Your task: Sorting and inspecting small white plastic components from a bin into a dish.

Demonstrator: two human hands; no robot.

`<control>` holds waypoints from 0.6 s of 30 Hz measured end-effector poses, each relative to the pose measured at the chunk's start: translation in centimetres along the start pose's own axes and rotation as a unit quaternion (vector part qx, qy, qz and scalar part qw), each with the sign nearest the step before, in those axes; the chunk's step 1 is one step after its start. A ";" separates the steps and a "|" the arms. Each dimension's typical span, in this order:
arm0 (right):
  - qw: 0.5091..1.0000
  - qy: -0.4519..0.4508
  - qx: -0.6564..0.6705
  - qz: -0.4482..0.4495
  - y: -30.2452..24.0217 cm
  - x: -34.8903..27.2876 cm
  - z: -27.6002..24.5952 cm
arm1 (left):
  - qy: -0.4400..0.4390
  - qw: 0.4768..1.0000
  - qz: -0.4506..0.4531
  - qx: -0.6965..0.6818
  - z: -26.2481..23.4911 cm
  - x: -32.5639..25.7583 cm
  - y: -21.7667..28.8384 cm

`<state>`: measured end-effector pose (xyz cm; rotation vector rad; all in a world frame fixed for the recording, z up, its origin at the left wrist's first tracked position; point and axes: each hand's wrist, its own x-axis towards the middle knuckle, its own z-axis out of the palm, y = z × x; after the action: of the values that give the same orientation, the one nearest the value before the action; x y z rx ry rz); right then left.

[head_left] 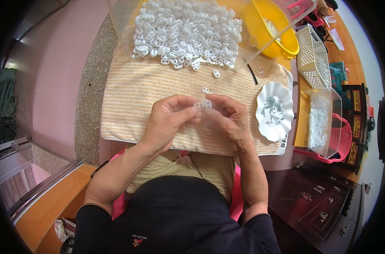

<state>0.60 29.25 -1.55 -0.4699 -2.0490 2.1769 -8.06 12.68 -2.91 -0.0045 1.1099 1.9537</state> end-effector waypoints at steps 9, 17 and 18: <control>0.999 -0.014 0.001 0.035 0.1 -0.1 -0.4 | 0.010 1.000 0.000 0.015 -0.1 0.0 -0.1; 1.000 -0.021 0.004 0.023 0.3 0.0 -0.6 | 0.003 1.000 -0.007 0.013 -0.1 0.1 0.0; 0.999 -0.021 0.006 0.024 0.2 0.0 -0.5 | 0.003 1.000 -0.005 0.013 -0.1 0.1 -0.1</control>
<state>0.84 29.71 -1.81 -0.4816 -2.0649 2.2438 -8.11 12.67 -3.06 -0.0016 1.1365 1.9306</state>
